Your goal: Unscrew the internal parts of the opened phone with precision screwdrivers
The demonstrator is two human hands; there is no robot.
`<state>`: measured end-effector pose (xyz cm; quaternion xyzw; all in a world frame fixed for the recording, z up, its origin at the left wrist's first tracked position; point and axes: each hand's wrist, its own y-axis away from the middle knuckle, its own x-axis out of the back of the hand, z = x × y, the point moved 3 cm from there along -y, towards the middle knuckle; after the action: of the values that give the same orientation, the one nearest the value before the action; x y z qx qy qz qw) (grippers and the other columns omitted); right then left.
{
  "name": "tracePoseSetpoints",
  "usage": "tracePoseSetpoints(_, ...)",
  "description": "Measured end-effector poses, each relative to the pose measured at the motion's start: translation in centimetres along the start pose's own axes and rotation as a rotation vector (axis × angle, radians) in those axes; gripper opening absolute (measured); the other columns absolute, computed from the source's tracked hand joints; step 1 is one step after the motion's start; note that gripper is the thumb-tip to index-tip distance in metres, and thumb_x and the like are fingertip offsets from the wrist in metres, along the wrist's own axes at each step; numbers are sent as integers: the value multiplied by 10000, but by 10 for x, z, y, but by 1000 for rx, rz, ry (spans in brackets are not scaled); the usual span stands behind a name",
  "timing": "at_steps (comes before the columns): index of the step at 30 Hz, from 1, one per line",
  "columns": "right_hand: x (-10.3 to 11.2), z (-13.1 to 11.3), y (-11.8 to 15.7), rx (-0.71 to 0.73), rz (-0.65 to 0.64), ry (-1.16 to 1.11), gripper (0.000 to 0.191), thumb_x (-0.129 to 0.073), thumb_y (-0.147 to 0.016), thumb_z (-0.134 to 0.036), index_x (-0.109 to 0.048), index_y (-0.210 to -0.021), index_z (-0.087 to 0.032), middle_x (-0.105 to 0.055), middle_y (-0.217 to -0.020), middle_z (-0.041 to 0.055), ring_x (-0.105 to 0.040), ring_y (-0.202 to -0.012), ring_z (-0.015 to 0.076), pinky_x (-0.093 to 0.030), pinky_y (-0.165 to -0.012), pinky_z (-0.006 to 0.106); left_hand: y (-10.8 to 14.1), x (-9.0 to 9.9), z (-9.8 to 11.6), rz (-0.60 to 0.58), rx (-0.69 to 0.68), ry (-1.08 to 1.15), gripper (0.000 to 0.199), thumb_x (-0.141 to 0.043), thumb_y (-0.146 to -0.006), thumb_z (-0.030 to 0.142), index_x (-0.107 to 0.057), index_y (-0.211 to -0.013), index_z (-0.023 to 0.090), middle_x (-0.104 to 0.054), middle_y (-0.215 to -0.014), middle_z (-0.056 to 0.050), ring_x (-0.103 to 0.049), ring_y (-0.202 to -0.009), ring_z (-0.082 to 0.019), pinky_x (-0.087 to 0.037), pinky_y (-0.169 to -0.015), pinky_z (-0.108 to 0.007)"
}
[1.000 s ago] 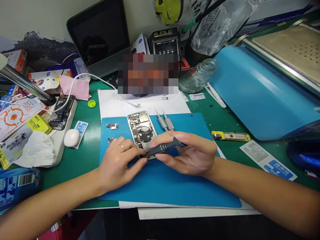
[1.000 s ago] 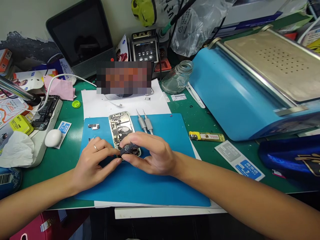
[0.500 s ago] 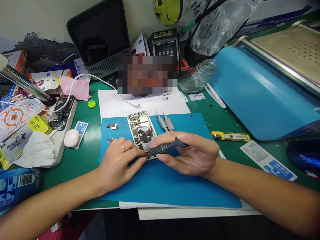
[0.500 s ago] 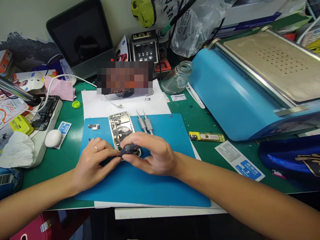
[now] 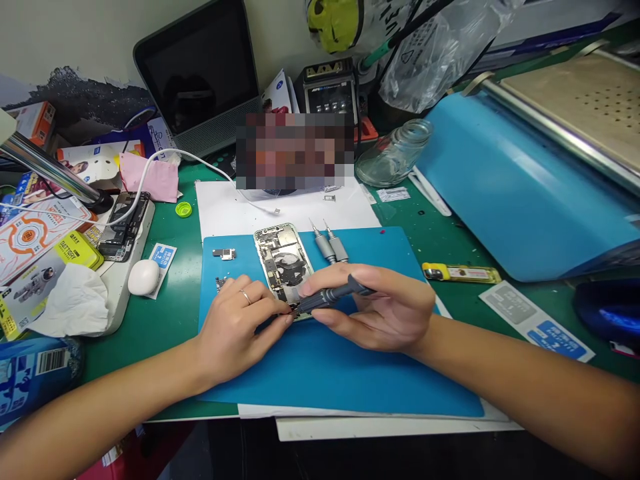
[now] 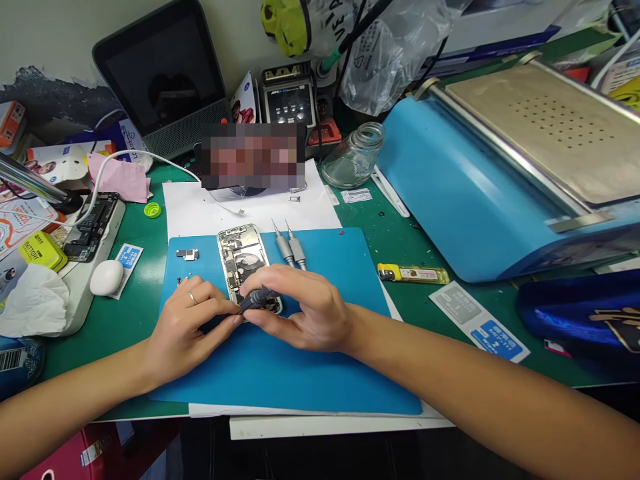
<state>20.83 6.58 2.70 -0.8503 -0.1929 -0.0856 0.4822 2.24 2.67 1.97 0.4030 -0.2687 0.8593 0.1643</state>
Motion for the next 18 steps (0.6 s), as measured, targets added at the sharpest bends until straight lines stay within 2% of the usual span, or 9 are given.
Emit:
tracePoseSetpoints(12,1,1,1,-8,-5,1,667,-611,-922,-127,-339,-1514,-272,-730,-897,43,-717,-779,163,-649,-700,272,-1,1,1,10,-11,0,121,-607,-983,250,-704,-942,190,-664,-816,-22,-514,-713,-149,-338,-677,-332)
tracePoseSetpoints(18,-1,1,3,13,-1,-8,734,-634,-899,-95,-307,-1537,-249,-726,-919,52,-713,-810,159,-648,-728,280,-1,1,1,33,-34,12,108,-615,-977,229,-699,-936,175,-657,-809,-20,-508,-711,-143,-336,-676,-326)
